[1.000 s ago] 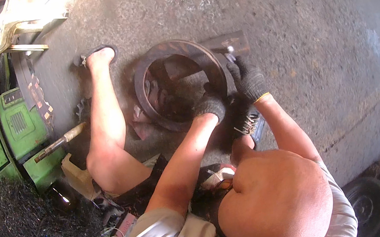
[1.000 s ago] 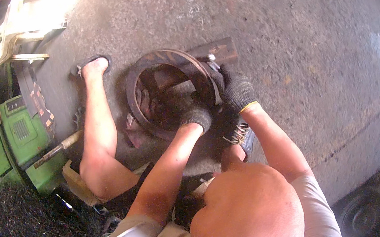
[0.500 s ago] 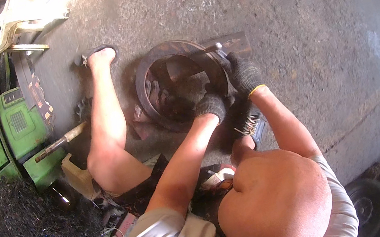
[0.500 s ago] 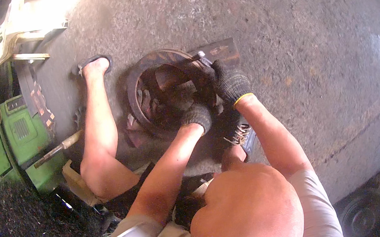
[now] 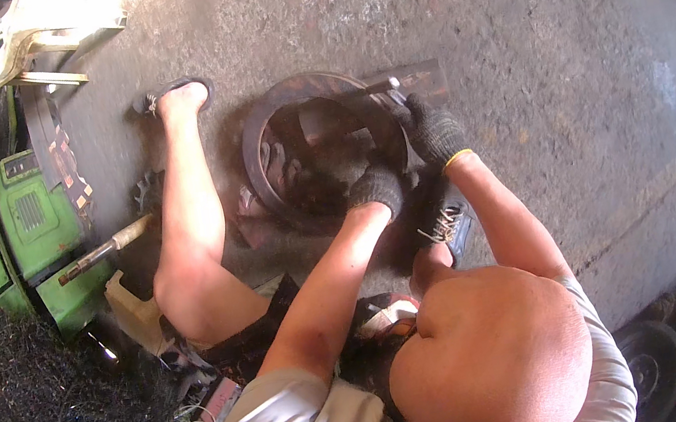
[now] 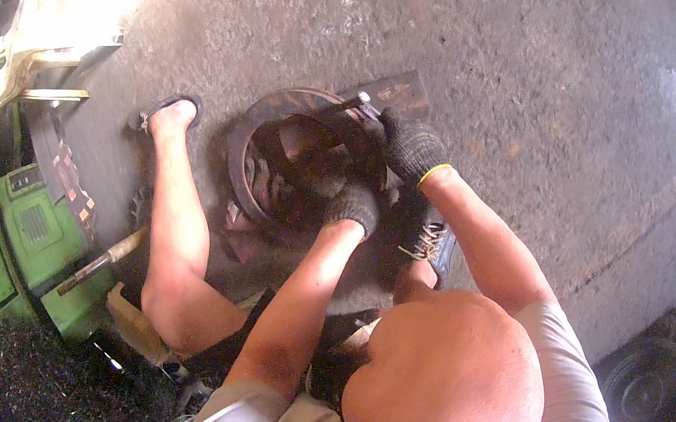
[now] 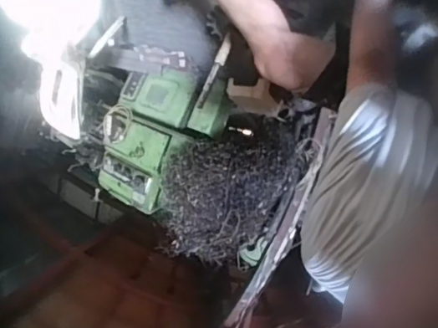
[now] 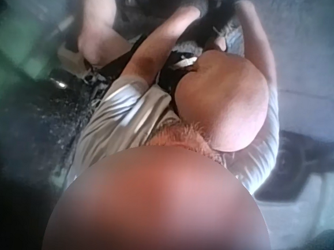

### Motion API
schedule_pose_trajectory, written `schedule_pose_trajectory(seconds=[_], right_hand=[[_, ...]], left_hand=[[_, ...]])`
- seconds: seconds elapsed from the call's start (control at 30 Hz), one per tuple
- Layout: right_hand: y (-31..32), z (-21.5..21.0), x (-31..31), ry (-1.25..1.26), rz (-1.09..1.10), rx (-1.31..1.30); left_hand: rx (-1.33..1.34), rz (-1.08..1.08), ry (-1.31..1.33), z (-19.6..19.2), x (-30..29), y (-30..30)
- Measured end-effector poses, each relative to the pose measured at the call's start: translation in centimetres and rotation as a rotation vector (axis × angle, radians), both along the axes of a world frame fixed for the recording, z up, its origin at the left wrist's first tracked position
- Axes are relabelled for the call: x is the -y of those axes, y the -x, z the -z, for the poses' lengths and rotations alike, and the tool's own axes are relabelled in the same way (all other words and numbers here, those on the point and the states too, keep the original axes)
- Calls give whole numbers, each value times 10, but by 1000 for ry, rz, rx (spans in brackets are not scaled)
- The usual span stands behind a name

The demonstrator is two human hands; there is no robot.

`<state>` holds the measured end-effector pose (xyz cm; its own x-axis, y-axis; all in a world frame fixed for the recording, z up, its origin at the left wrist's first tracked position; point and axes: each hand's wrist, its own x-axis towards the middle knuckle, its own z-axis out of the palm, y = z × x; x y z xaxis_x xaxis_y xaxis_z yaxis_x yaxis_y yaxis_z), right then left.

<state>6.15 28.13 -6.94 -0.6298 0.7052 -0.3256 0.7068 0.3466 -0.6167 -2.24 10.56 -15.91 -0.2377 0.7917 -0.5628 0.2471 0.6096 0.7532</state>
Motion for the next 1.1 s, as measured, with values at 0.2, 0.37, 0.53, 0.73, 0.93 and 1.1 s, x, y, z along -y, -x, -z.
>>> schedule_pose_trajectory(seconds=[0.2, 0.37, 0.53, 0.73, 0.93, 1.1], right_hand=[[-2, -2, -1, 48, 31, -45], [5, -11, 0, 28, 64, -54], [10, -9, -3, 38, -6, 8], [13, 0, -3, 0, 61, -148], [14, -3, -6, 13, 65, -52], [19, -1, -13, -28, -100, -15]], left_hand=[[-110, 37, 41, 2, 5, -9], [-260, 160, 148, -26, -9, -3], [-216, 164, 163, -29, -13, 0], [-167, 161, 171, -20, -12, 3], [-30, 102, 230, -19, -8, 6], [184, -99, 131, 12, 5, -1]])
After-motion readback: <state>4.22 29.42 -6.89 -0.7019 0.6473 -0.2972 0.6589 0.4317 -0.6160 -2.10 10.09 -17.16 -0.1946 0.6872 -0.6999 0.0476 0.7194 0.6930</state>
